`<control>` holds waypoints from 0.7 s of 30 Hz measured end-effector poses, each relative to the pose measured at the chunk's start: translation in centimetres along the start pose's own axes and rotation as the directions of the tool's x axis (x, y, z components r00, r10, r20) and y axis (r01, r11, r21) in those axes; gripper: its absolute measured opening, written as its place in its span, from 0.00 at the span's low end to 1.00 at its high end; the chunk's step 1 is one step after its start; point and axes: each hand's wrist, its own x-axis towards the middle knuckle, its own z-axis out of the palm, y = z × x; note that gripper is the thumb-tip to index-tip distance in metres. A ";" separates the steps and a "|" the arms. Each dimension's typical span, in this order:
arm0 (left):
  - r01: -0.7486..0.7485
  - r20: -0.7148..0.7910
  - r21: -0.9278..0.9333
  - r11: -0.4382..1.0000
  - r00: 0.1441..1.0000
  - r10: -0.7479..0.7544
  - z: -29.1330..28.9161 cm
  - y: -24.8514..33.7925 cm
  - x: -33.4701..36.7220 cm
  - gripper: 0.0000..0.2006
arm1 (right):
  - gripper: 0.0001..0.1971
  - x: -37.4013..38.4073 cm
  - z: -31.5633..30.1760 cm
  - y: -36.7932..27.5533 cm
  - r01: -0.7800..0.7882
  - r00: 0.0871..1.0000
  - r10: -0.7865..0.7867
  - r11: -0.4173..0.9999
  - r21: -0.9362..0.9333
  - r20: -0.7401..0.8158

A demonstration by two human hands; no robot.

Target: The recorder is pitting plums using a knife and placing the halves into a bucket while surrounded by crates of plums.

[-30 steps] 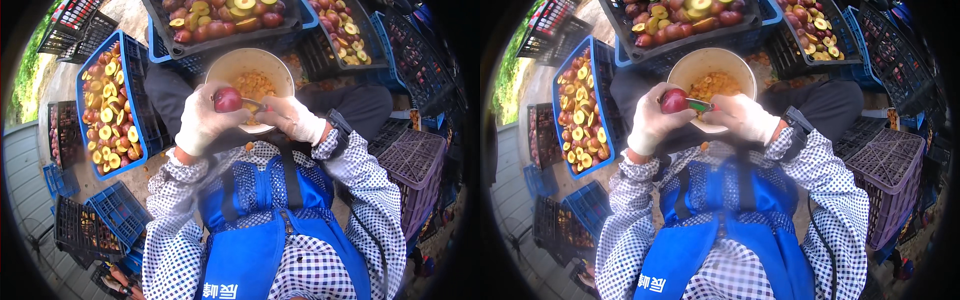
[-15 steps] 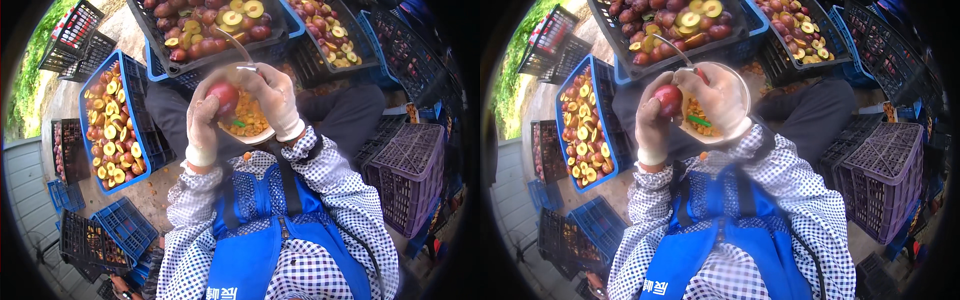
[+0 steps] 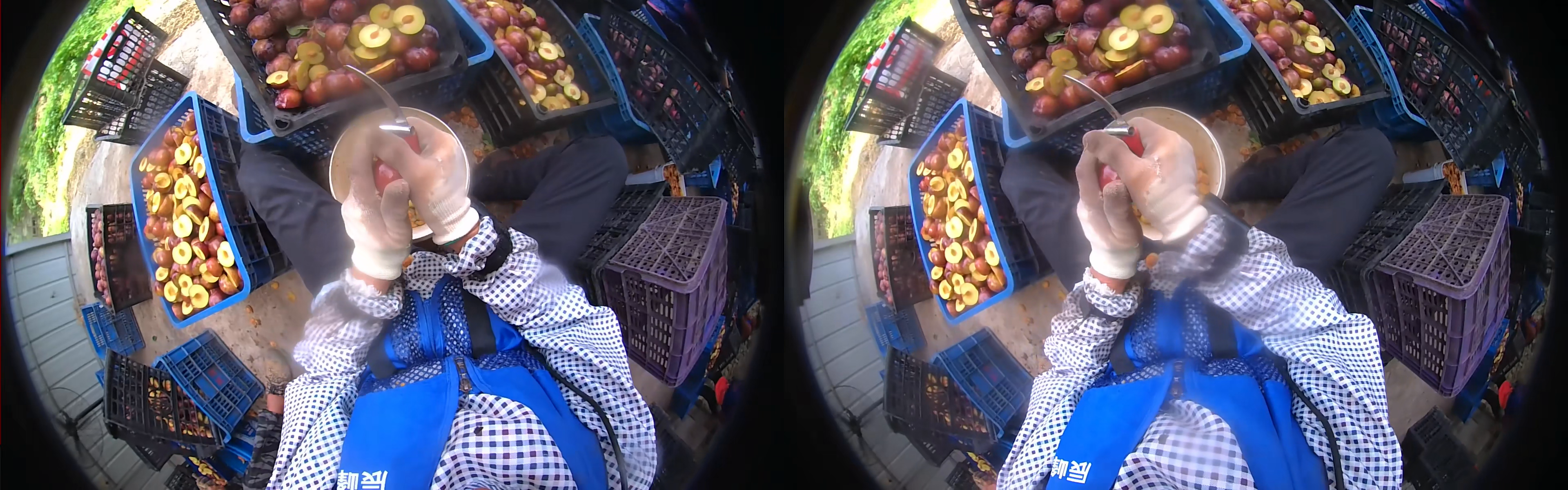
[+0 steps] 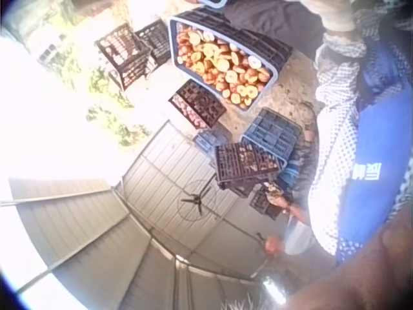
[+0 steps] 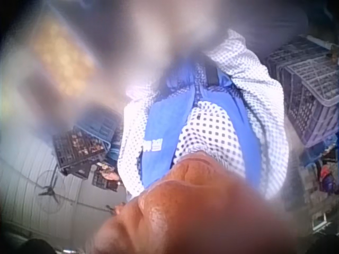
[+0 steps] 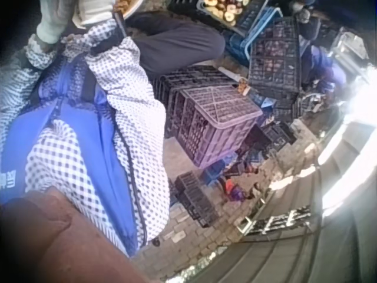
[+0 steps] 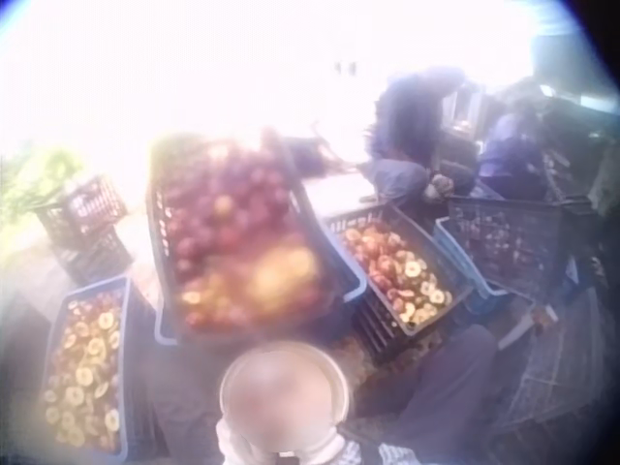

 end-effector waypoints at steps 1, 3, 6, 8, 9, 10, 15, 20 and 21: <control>0.035 0.019 -0.048 0.998 0.999 -0.034 -0.1 0.3 0.0 0.36 | 0.12 0.1 -0.1 -0.2 -0.006 1.000 0.006 1.000 0.020 0.005; 0.165 0.070 -0.230 0.959 0.986 -0.153 -0.3 1.0 0.0 0.34 | 0.12 0.3 -0.1 -0.8 -0.023 1.000 0.022 0.997 0.069 0.021; 0.362 0.138 -0.440 0.822 0.931 -0.337 -0.7 1.5 -0.4 0.31 | 0.13 0.4 0.5 -0.6 0.057 0.998 -0.055 0.997 0.054 -0.028; 0.445 0.155 -0.504 0.740 0.889 -0.430 -0.7 1.9 -0.3 0.29 | 0.13 0.3 0.7 0.0 0.126 0.990 -0.125 0.992 0.013 -0.066; 0.501 0.200 -0.584 0.638 0.851 -0.486 -0.9 2.2 -0.1 0.29 | 0.13 0.3 0.8 0.4 0.151 0.986 -0.151 0.989 -0.003 -0.076; 0.521 0.207 -0.605 0.602 0.833 -0.513 -0.8 2.1 -0.3 0.27 | 0.13 0.3 0.8 0.6 0.165 0.983 -0.164 0.986 -0.003 -0.083; 0.582 0.202 -0.593 0.557 0.777 -0.597 -0.5 3.4 0.5 0.26 | 0.12 0.2 0.9 1.6 0.063 0.996 -0.054 0.991 0.121 -0.078; 0.319 0.211 -0.290 0.902 0.941 -0.264 -1.0 2.0 1.5 0.33 | 0.14 0.5 0.2 0.4 -0.375 0.921 0.378 0.808 0.454 0.088; 0.261 0.223 -0.248 0.933 0.952 -0.207 -1.0 1.8 1.8 0.34 | 0.14 0.6 0.1 0.6 -0.367 0.925 0.373 0.838 0.404 0.067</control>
